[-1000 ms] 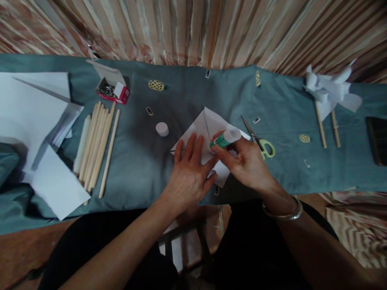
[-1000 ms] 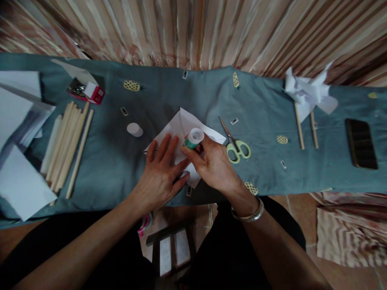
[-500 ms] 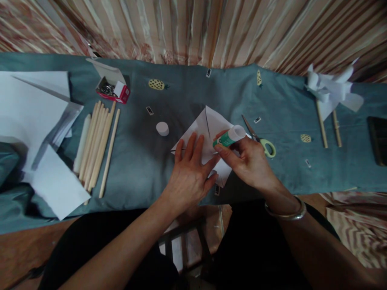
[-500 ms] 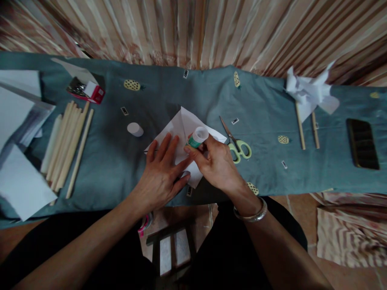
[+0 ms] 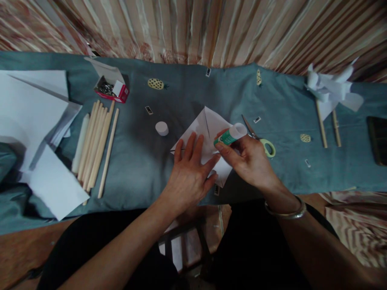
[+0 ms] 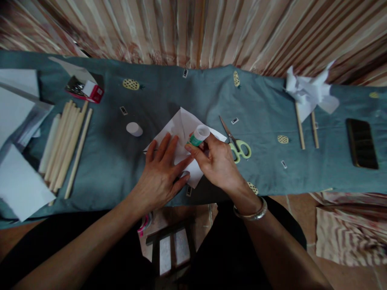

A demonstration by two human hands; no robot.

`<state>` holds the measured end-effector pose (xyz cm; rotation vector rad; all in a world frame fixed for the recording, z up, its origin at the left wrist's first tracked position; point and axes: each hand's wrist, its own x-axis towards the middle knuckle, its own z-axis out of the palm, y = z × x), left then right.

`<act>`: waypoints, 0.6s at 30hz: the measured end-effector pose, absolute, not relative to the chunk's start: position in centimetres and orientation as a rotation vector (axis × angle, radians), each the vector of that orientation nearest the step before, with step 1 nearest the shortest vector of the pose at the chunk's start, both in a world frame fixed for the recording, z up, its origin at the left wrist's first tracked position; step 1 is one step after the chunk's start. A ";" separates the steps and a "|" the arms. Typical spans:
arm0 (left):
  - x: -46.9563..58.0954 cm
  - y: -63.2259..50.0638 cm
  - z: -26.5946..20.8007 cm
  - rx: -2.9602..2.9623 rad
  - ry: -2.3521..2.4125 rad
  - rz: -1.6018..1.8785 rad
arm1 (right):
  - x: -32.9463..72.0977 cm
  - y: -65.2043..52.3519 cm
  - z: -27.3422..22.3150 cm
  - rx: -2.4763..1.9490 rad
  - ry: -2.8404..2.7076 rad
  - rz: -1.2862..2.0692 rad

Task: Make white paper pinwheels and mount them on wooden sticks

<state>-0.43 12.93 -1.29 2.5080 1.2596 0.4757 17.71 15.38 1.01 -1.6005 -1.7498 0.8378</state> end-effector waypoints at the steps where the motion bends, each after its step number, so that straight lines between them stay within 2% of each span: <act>1: -0.4 12.9 -1.3 2.507 1.259 0.477 | 17.7 15.4 1.0 -1.603 -1.746 0.838; 18: -0.4 12.9 -1.2 2.494 1.259 0.473 | 17.7 15.7 0.8 -1.581 -1.715 0.816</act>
